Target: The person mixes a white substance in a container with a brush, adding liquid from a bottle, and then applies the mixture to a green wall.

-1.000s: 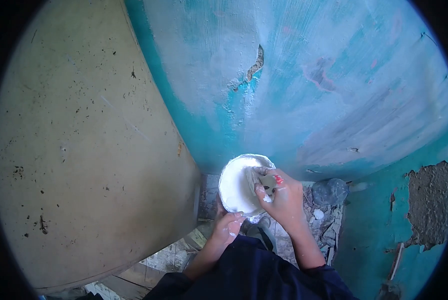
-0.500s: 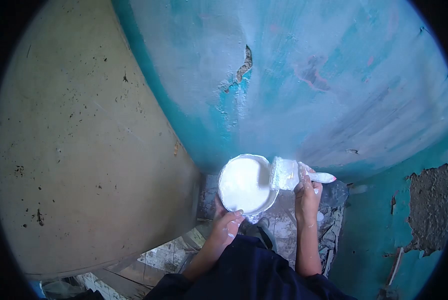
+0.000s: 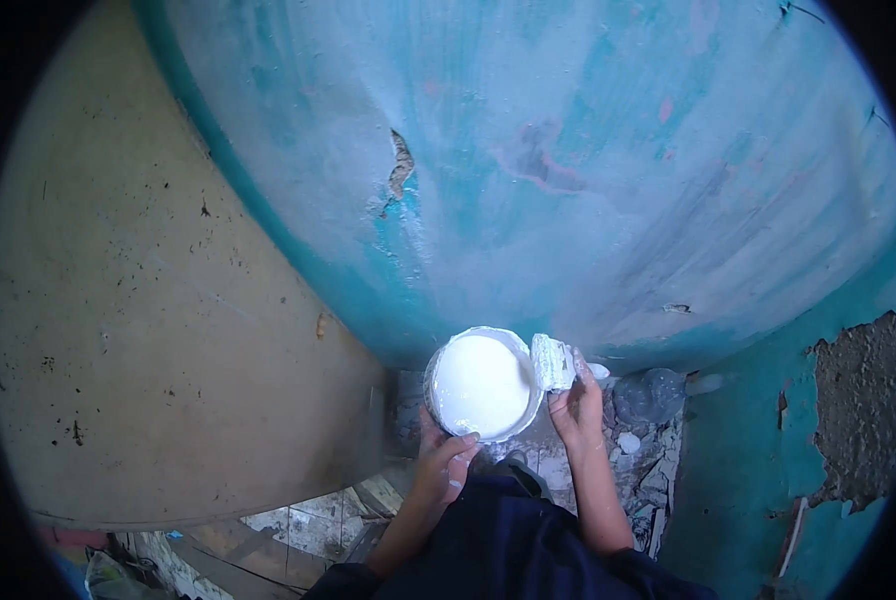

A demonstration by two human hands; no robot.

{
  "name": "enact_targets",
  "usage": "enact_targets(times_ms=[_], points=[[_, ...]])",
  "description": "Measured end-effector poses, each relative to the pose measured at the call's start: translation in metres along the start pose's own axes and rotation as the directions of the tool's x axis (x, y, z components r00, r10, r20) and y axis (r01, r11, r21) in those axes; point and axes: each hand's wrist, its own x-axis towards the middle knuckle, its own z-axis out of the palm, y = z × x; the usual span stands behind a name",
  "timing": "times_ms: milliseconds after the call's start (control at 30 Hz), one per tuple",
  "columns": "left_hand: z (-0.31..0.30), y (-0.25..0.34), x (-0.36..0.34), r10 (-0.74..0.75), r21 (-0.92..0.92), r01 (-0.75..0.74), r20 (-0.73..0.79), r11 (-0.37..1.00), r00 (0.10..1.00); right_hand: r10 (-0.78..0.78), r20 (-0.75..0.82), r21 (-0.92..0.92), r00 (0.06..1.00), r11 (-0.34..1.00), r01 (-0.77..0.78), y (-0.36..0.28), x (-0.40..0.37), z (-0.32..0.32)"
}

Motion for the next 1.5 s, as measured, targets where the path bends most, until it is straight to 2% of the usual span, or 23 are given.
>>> enact_targets(times_ms=[267,400,600,667,767,900,967,1000,1133,1200,1233,1333,1400,1433,1467,1500], points=[[0.038,-0.030,0.008,-0.006,0.026,0.009,-0.093,1.000,0.996,-0.044,0.049,-0.023,0.998,0.999,0.045,-0.033,0.019,-0.018],[0.048,-0.048,0.011,0.027,0.039,-0.023,-0.106,0.999,0.994,0.005,0.104,-0.091,0.995,0.996,0.004,-0.053,0.032,-0.024],[0.057,-0.065,0.015,0.043,0.031,-0.039,-0.126,0.999,0.991,-0.085,0.023,-0.172,0.996,0.981,0.088,-0.075,0.051,-0.038],[0.063,-0.066,0.015,0.044,-0.009,-0.045,-0.106,0.999,0.993,-0.150,-0.001,-0.290,0.989,0.946,0.143,-0.079,0.056,-0.039],[0.063,-0.068,0.016,0.036,-0.041,-0.040,-0.092,0.998,0.995,-0.093,-0.029,-0.207,0.995,0.975,0.085,-0.080,0.061,-0.044],[0.055,-0.070,0.018,0.009,-0.009,-0.010,-0.117,1.000,0.993,-0.092,0.002,-0.137,0.996,0.986,0.091,-0.080,0.064,-0.049],[0.061,-0.066,0.017,0.017,-0.019,-0.019,-0.124,1.000,0.992,-0.086,0.015,-0.091,0.996,0.992,0.087,-0.084,0.062,-0.038],[0.063,-0.062,0.017,0.014,-0.031,-0.019,-0.153,0.999,0.988,-0.110,0.040,-0.083,0.993,0.990,0.113,-0.089,0.062,-0.027],[0.055,-0.050,0.024,0.028,-0.028,-0.030,-0.077,0.999,0.997,-0.251,0.119,-0.127,0.961,0.956,0.265,-0.115,0.048,0.040],[0.050,-0.043,0.030,0.040,-0.074,-0.042,-0.019,0.996,0.999,-0.395,0.253,-0.175,0.883,0.879,0.444,-0.136,0.034,0.096],[0.049,-0.038,0.032,0.036,-0.064,-0.036,0.003,0.997,0.999,-0.481,0.348,-0.202,0.805,0.800,0.566,-0.148,0.030,0.124],[0.046,-0.028,0.035,0.043,-0.009,-0.042,0.029,0.999,0.999,-0.635,0.615,-0.204,0.467,0.443,0.873,-0.189,0.027,0.203],[0.046,-0.018,0.035,0.037,-0.013,-0.036,0.063,0.999,0.997,-0.664,0.737,-0.206,0.129,-0.039,0.978,-0.211,0.020,0.262],[0.043,-0.015,0.035,0.035,-0.014,-0.034,0.073,0.999,0.997,-0.586,0.806,-0.154,-0.085,-0.346,0.926,-0.223,0.012,0.293],[0.040,-0.011,0.035,0.032,-0.015,-0.030,0.080,0.999,0.996,-0.446,0.856,-0.080,-0.263,-0.615,0.784,-0.231,0.007,0.318],[0.036,-0.008,0.035,0.031,-0.006,-0.030,0.085,1.000,0.996,-0.445,0.851,-0.074,-0.279,-0.628,0.775,-0.235,0.006,0.338]])
